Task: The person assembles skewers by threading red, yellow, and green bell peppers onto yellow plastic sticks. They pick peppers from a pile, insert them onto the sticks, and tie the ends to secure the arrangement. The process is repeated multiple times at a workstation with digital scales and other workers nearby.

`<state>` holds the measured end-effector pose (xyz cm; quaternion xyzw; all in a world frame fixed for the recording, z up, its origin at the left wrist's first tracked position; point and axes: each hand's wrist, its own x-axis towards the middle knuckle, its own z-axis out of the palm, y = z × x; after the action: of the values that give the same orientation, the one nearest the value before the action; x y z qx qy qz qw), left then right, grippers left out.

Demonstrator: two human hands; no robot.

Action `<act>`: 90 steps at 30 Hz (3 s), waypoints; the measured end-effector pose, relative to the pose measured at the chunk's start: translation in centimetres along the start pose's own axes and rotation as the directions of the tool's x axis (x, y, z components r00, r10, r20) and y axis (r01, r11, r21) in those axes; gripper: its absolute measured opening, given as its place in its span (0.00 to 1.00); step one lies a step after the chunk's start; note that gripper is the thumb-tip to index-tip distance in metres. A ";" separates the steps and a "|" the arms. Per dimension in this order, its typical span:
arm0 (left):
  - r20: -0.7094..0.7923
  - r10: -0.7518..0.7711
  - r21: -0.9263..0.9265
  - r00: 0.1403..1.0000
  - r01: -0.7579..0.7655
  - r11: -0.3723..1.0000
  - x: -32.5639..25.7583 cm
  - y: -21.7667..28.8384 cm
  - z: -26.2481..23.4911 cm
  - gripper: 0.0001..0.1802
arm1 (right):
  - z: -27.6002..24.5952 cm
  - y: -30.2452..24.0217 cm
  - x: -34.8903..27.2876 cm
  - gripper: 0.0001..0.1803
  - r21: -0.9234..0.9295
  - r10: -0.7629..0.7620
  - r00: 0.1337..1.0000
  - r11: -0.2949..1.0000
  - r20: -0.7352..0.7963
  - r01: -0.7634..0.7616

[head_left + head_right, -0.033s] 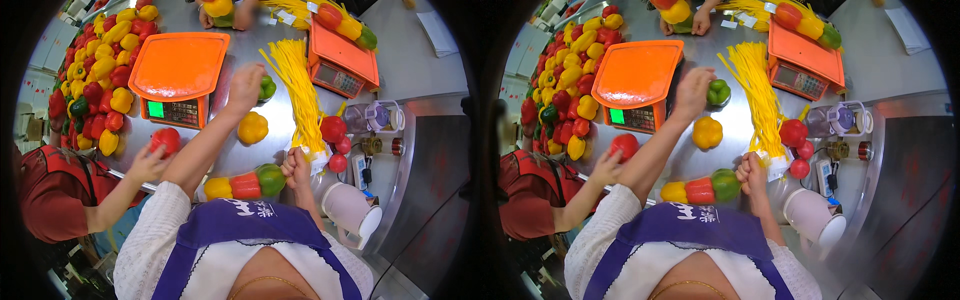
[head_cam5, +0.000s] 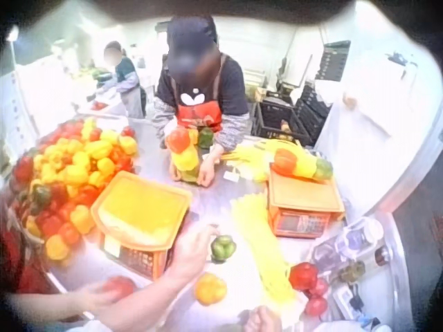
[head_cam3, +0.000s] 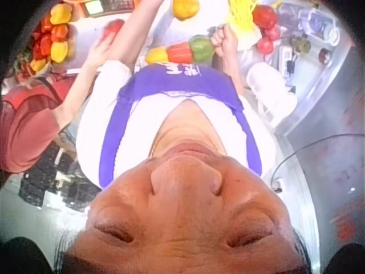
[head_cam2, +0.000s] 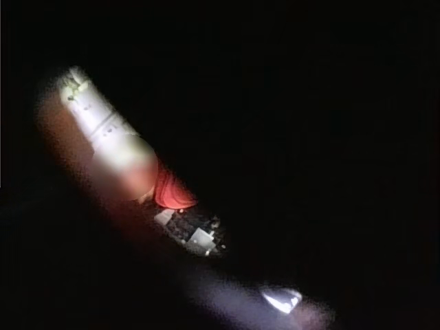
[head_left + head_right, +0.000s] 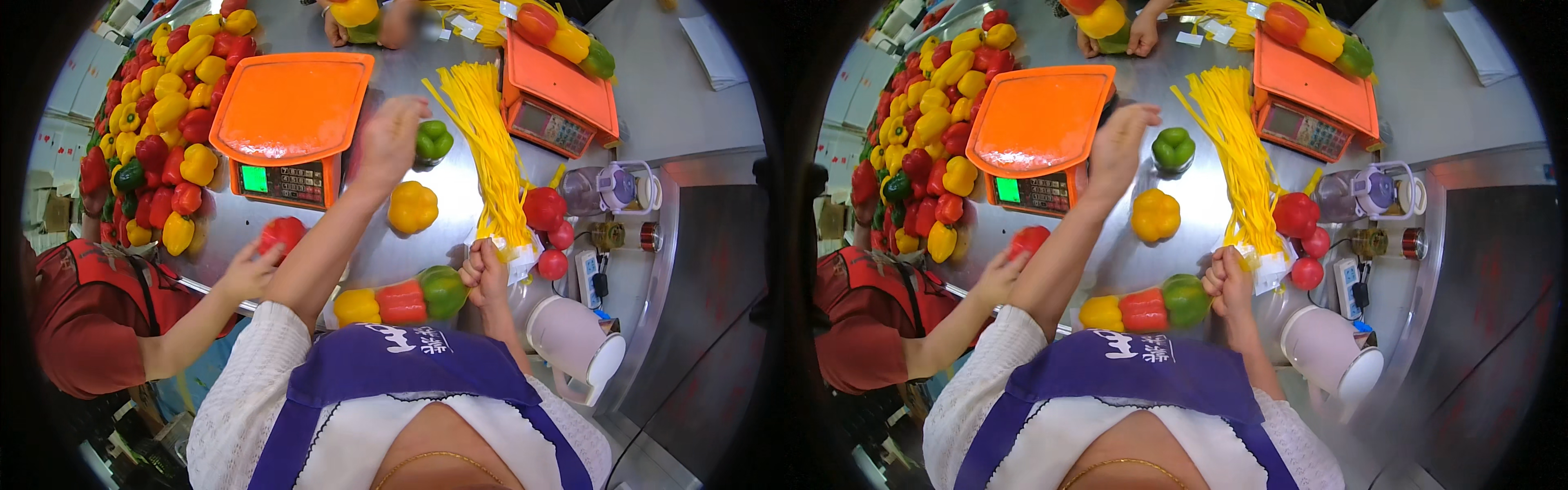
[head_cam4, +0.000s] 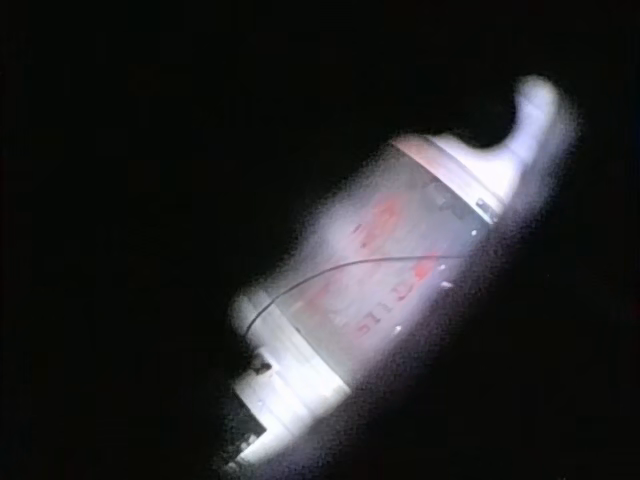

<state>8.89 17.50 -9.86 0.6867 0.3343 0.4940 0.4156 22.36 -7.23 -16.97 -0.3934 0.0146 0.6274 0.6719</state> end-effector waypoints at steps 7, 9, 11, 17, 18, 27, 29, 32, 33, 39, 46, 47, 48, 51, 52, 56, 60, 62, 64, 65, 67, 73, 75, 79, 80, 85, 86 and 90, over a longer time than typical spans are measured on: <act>0.251 -0.089 -0.104 0.964 0.118 0.988 -4.5 14.4 -12.9 0.10 | 0.2 -0.2 0.0 0.14 -0.041 -0.017 1.000 0.999 0.013 0.017; 0.341 -0.038 -0.182 0.939 0.106 0.978 -7.2 15.8 -17.5 0.15 | 0.1 0.0 0.1 0.15 -0.022 0.004 1.000 1.000 0.000 -0.004; 0.351 -0.153 -0.210 0.924 0.236 0.949 -10.7 18.0 -21.0 0.21 | -0.2 0.1 0.2 0.15 -0.029 0.009 1.000 1.000 0.010 -0.009; -0.083 -0.985 0.104 0.150 0.985 0.141 -29.5 12.0 -33.0 0.38 | -0.6 -0.2 0.1 0.14 -0.087 0.012 0.997 0.996 0.080 -0.005; -0.227 -0.959 0.375 0.167 0.924 0.072 -31.7 12.0 -33.8 0.37 | -0.5 0.0 0.2 0.14 -0.081 0.011 0.996 0.997 0.085 -0.004; 0.149 -0.357 0.752 0.922 0.129 0.646 -21.8 6.7 -20.0 0.44 | 0.3 -0.1 -0.1 0.20 -0.086 -0.028 0.994 0.996 0.107 0.038; 0.050 -0.439 0.802 0.897 0.226 0.553 -21.1 4.3 -15.2 0.46 | 0.6 -0.4 -1.3 0.22 -0.028 -0.027 0.995 0.999 0.100 0.030; 0.193 -0.495 0.714 0.847 0.225 0.663 -18.5 3.7 -10.9 0.46 | 1.1 -1.1 -2.5 0.23 0.049 -0.045 0.992 0.998 0.118 0.040; 0.226 -0.472 0.719 0.852 0.181 0.671 -18.0 3.4 -9.2 0.46 | 1.8 -1.5 -3.0 0.23 0.067 -0.050 0.989 0.997 0.142 0.041; 0.313 -0.269 0.524 0.911 0.071 0.849 -14.5 0.7 -2.9 0.51 | 8.7 -5.3 -6.7 0.25 0.047 -0.077 0.920 0.997 0.384 0.063; 0.693 -0.142 -0.166 0.707 0.349 0.922 -11.8 16.0 -3.7 0.53 | 15.8 -5.7 -7.7 0.25 -0.100 -0.129 0.840 0.972 0.528 0.213; 0.633 -0.133 -0.118 0.763 0.266 0.957 -12.3 16.4 -3.6 0.55 | 16.6 -5.2 -7.8 0.25 -0.130 -0.128 0.822 0.963 0.554 0.238; 0.572 -0.117 -0.063 0.812 0.186 0.981 -12.7 16.4 -3.4 0.57 | 17.1 -4.9 -7.9 0.24 -0.159 -0.128 0.805 0.951 0.579 0.265; 0.558 -0.198 -0.009 0.806 0.245 0.969 -13.0 15.7 -3.7 0.53 | 17.9 -4.6 -8.1 0.24 -0.352 -0.176 0.760 0.806 0.626 0.476; 0.571 -0.235 0.028 0.787 0.267 0.963 -13.2 15.6 -3.8 0.54 | 17.9 -4.5 -8.3 0.24 -0.406 -0.192 0.744 0.738 0.640 0.539; 0.527 -0.183 -0.106 0.830 0.278 0.955 -14.9 14.1 -3.9 0.33 | 19.9 -5.1 -10.0 0.11 -0.374 -0.054 0.386 0.155 0.921 0.914; 0.469 -0.210 -0.165 0.858 0.319 0.933 -15.4 13.3 -4.1 0.19 | 20.6 -5.7 -9.6 0.04 -0.260 0.042 0.260 -0.008 0.965 0.966; 0.480 -0.197 -0.212 0.855 0.331 0.919 -14.9 13.6 -4.5 0.14 | 20.6 -6.5 -9.9 0.04 -0.348 -0.008 0.349 0.040 0.937 0.937; 0.506 -0.128 -0.121 0.853 0.217 0.969 -14.2 14.0 -5.2 0.16 | 19.9 -6.9 -9.1 0.16 -0.250 -0.138 0.256 0.061 0.957 0.966; 0.499 -0.080 -0.173 0.863 0.190 0.967 -13.9 14.6 -6.1 0.16 | 20.4 -7.5 -8.9 0.18 -0.222 -0.158 0.214 -0.035 0.964 0.974; 0.496 -0.018 -0.194 0.868 0.130 0.972 -14.2 15.5 -7.7 0.17 | 20.3 -8.0 -9.2 0.22 -0.306 -0.141 0.300 -0.024 0.944 0.952; 0.510 0.089 0.041 0.856 -0.127 0.991 -13.9 16.5 -9.2 0.14 | 17.2 -8.1 -9.3 0.27 -0.450 0.167 0.690 0.856 0.704 0.253; 0.467 0.118 0.153 0.876 -0.212 0.965 -14.4 15.9 -8.6 0.12 | 17.2 -7.2 -9.8 0.23 -0.521 0.047 0.716 0.720 0.696 0.459; 0.382 0.075 0.258 0.921 -0.185 0.948 -15.9 15.0 -8.4 0.12 | 18.2 -6.0 -11.2 0.08 -0.579 -0.034 0.675 0.481 0.737 0.658; 0.375 0.088 0.257 0.923 -0.194 0.947 -16.0 15.0 -8.3 0.11 | 18.5 -5.7 -11.4 0.11 -0.586 -0.079 0.603 0.170 0.794 0.793; 0.348 0.159 0.200 0.924 -0.239 0.950 -16.0 15.1 -7.8 0.09 | 17.9 -6.0 -11.1 0.16 -0.516 -0.129 0.500 -0.186 0.856 0.836; 0.344 0.159 0.182 0.925 -0.232 0.956 -16.1 15.3 -8.0 0.09 | 17.6 -6.1 -11.4 0.15 -0.629 -0.089 0.627 0.005 0.774 0.777; 0.379 0.198 0.024 0.904 -0.224 0.974 -16.7 15.4 -7.6 0.07 | 15.1 -6.5 -9.7 0.10 -0.535 0.289 0.766 0.840 0.574 0.084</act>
<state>-2.48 -1.87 -1.43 0.8139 0.1889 0.3844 0.3926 18.69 -6.38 1.75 -0.3269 -0.3647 0.7383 0.4637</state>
